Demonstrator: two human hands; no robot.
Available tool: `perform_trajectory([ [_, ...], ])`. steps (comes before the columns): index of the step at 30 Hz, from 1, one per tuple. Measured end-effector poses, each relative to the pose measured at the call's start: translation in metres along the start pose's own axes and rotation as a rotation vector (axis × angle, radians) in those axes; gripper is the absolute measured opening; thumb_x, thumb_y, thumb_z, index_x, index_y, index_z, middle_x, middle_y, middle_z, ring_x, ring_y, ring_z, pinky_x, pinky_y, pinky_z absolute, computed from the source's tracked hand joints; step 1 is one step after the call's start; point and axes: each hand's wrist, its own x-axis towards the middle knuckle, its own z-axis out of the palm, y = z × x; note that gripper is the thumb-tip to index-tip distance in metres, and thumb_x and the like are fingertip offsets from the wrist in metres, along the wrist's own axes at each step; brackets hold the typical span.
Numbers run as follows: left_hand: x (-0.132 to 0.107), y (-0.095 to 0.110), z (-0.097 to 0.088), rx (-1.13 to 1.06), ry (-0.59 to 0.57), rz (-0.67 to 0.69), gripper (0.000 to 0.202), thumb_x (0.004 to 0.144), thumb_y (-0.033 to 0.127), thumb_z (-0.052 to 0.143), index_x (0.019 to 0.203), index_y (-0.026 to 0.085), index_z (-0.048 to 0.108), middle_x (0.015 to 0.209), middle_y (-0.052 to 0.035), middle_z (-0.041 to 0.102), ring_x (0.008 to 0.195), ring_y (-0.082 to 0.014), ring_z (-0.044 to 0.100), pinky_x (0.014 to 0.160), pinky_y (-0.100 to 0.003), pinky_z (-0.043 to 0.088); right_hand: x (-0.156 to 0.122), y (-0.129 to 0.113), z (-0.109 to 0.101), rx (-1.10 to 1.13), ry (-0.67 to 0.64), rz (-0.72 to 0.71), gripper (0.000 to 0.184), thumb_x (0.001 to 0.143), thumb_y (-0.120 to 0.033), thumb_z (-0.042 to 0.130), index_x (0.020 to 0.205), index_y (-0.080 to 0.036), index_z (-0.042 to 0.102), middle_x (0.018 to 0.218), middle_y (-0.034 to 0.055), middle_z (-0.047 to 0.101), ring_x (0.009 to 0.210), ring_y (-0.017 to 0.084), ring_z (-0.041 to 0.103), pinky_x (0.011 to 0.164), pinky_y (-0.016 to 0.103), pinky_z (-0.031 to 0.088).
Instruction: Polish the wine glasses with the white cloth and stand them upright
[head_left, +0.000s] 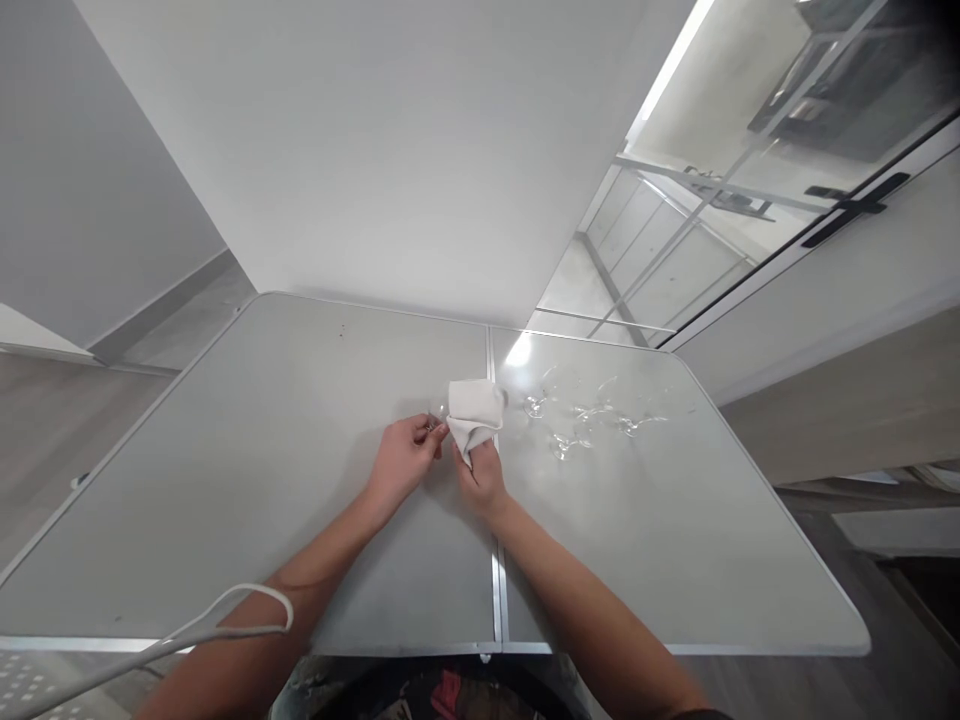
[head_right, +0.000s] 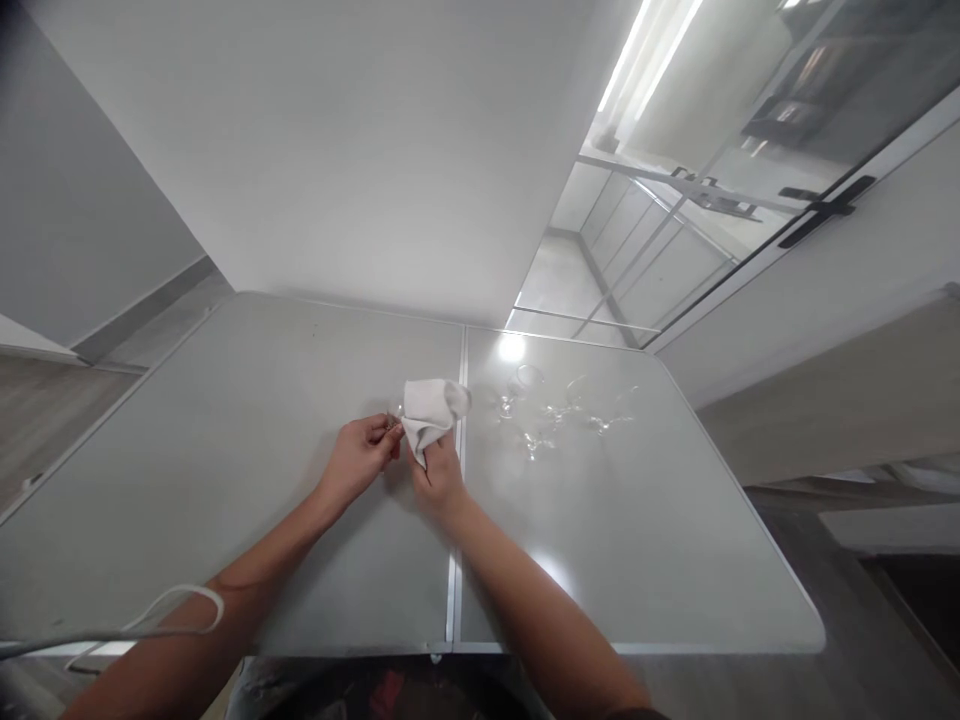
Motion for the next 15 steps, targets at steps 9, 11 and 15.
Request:
perform_trajectory([
  [9,-0.010,0.001,0.012,0.734,-0.093,0.238,0.023,0.092,0.025,0.051,0.092,0.015,0.072,0.082,-0.0156,0.074,0.070,-0.0262,0.069,0.065,-0.032,0.044,0.018,-0.021,-0.024,-0.074,-0.027,-0.068,0.022,0.094,-0.038,0.056,0.098,-0.028,0.075,0.106,0.0090,0.067,0.111,0.032,0.056,0.104,0.049,0.040],
  [11,-0.011,-0.002,0.012,0.733,-0.121,0.321,0.026,0.096,0.030,0.049,0.096,0.016,0.071,0.080,-0.0142,0.074,0.071,-0.0254,0.069,0.066,-0.032,0.044,0.019,-0.014,-0.027,0.017,0.087,0.087,0.031,0.096,-0.042,0.054,0.076,-0.025,0.070,0.082,0.0064,0.062,0.087,0.027,0.057,0.089,0.043,0.046],
  [15,-0.010,-0.005,0.012,0.667,-0.173,0.359,0.024,0.098,0.034,0.050,0.094,0.019,0.069,0.077,-0.0101,0.071,0.072,-0.0240,0.067,0.066,-0.030,0.041,0.025,0.000,-0.035,0.409,0.275,0.448,0.036,0.089,-0.049,0.063,0.066,-0.021,0.063,0.064,0.0015,0.056,0.068,0.020,0.054,0.068,0.035,0.046],
])
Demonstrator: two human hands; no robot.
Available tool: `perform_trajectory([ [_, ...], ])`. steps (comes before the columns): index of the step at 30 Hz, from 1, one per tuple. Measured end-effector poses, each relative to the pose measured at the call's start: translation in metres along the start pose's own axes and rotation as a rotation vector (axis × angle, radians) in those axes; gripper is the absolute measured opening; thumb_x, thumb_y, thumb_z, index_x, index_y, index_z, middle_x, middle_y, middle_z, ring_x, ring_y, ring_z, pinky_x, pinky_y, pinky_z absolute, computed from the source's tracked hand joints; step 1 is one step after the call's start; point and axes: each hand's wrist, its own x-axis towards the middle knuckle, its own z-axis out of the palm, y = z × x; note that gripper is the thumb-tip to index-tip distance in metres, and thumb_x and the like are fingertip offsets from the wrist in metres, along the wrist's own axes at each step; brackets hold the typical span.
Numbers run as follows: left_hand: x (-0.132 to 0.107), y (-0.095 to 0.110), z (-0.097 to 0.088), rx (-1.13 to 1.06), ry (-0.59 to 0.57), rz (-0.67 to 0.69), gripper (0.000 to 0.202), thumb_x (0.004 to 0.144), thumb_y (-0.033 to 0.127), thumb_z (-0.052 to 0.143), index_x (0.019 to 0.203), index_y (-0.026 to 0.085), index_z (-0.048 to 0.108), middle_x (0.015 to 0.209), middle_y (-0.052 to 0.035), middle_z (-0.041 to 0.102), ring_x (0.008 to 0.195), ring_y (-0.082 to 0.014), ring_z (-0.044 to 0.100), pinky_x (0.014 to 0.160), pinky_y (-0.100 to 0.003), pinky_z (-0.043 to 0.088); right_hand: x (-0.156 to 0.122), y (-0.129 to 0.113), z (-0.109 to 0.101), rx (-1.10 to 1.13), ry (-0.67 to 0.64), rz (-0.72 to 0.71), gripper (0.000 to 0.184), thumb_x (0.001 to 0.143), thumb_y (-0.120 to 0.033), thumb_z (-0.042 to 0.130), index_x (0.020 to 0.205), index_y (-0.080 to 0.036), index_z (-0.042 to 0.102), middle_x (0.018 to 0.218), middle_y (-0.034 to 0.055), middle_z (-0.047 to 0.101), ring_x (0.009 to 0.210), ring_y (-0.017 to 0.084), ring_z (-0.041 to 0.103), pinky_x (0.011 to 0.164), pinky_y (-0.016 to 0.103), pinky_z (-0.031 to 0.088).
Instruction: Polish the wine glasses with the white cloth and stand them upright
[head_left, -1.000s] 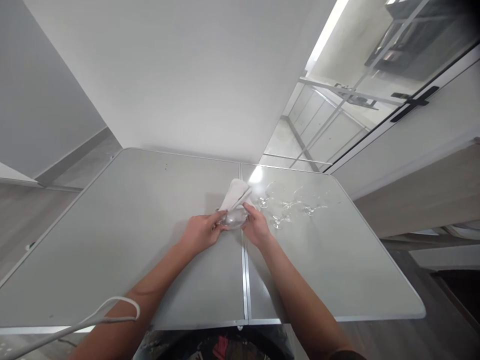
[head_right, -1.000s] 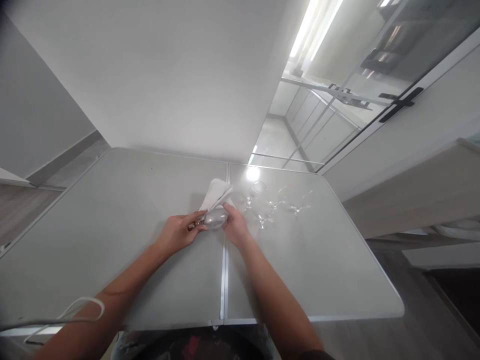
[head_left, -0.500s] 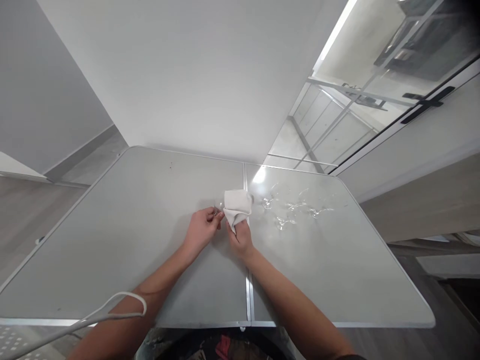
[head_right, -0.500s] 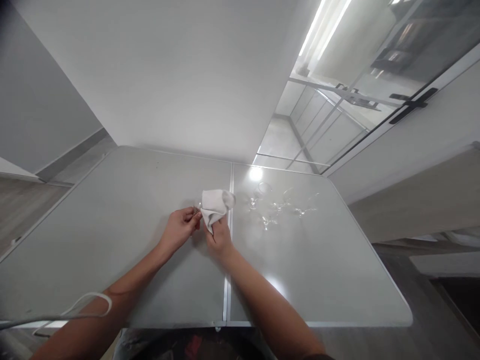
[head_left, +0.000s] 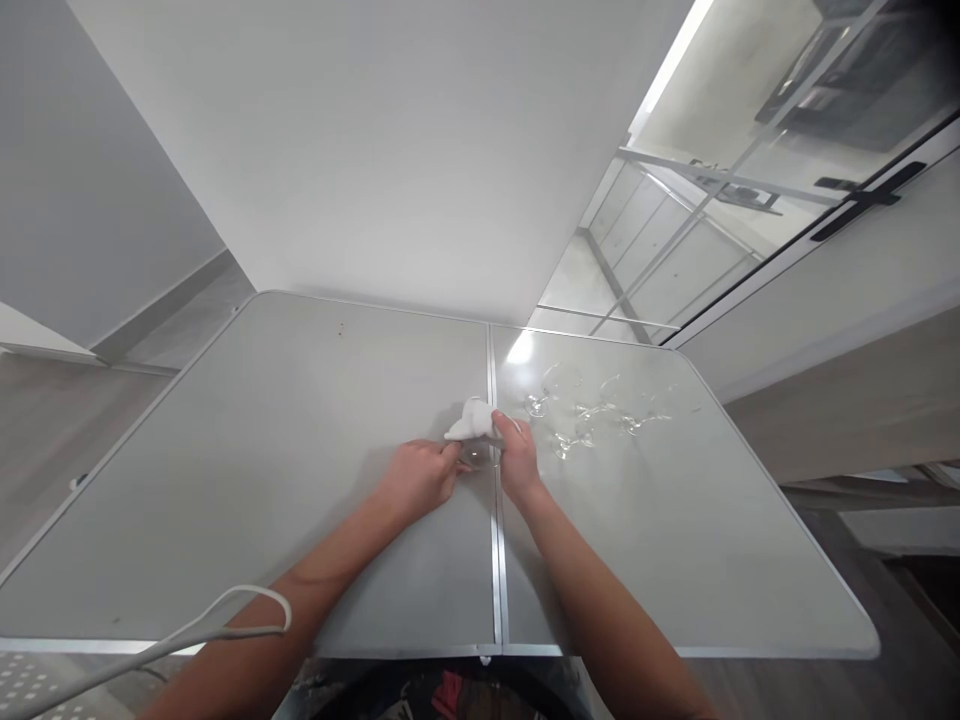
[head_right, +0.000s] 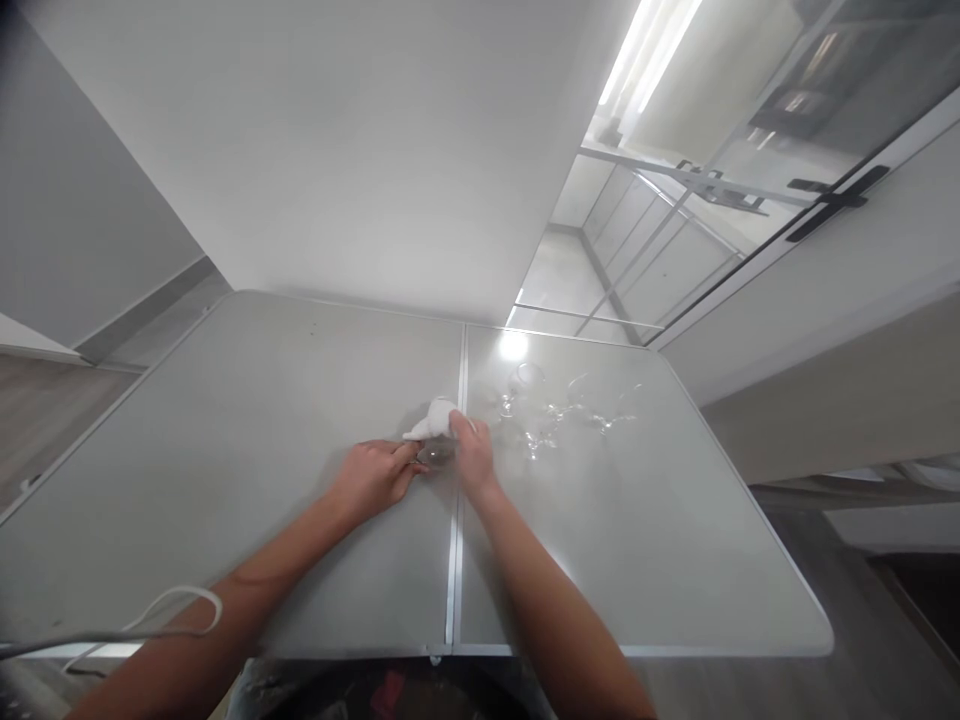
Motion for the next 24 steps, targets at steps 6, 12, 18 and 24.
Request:
perform_trajectory([
  [6,0.007,-0.001,0.004,-0.456,0.128,-0.117,0.018,0.094,0.039,0.060,0.099,0.022,0.060,0.082,-0.0022,0.064,0.072,-0.0170,0.059,0.069,-0.027,0.044,0.005,-0.003,0.005,0.474,-0.226,0.251,0.033,0.091,-0.051,0.055,0.102,-0.023,0.071,0.105,0.0065,0.074,0.095,0.027,0.068,0.075,0.041,0.055],
  [12,0.009,-0.006,0.015,-0.725,0.317,-0.256,0.061,0.095,0.054,0.056,0.139,0.016,0.037,0.130,-0.0167,0.049,0.113,-0.0244,0.057,0.094,-0.039,0.051,-0.019,0.002,0.030,0.545,-0.312,0.267,0.034,0.093,-0.048,0.057,0.113,-0.023,0.069,0.119,0.0072,0.073,0.112,0.028,0.065,0.092,0.042,0.054],
  [18,0.011,-0.012,0.017,-0.770,0.389,-0.236,0.064,0.103,0.052,0.039,0.157,0.025,0.019,0.151,-0.0153,0.035,0.150,-0.0279,0.026,0.123,-0.051,0.025,-0.031,0.002,0.038,0.552,-0.430,0.313,0.045,0.090,-0.060,0.059,0.123,-0.031,0.066,0.123,0.0039,0.071,0.117,0.026,0.062,0.098,0.042,0.050],
  [24,0.009,-0.012,0.019,-0.929,0.346,-0.233,0.056,0.104,0.048,0.035,0.155,0.026,0.031,0.155,-0.0118,0.039,0.147,-0.0252,0.035,0.124,-0.046,0.025,-0.028,0.015,0.036,0.420,-0.385,0.256,0.038,0.080,-0.054,0.078,0.106,-0.027,0.073,0.110,0.0041,0.074,0.106,0.023,0.063,0.098,0.038,0.046],
])
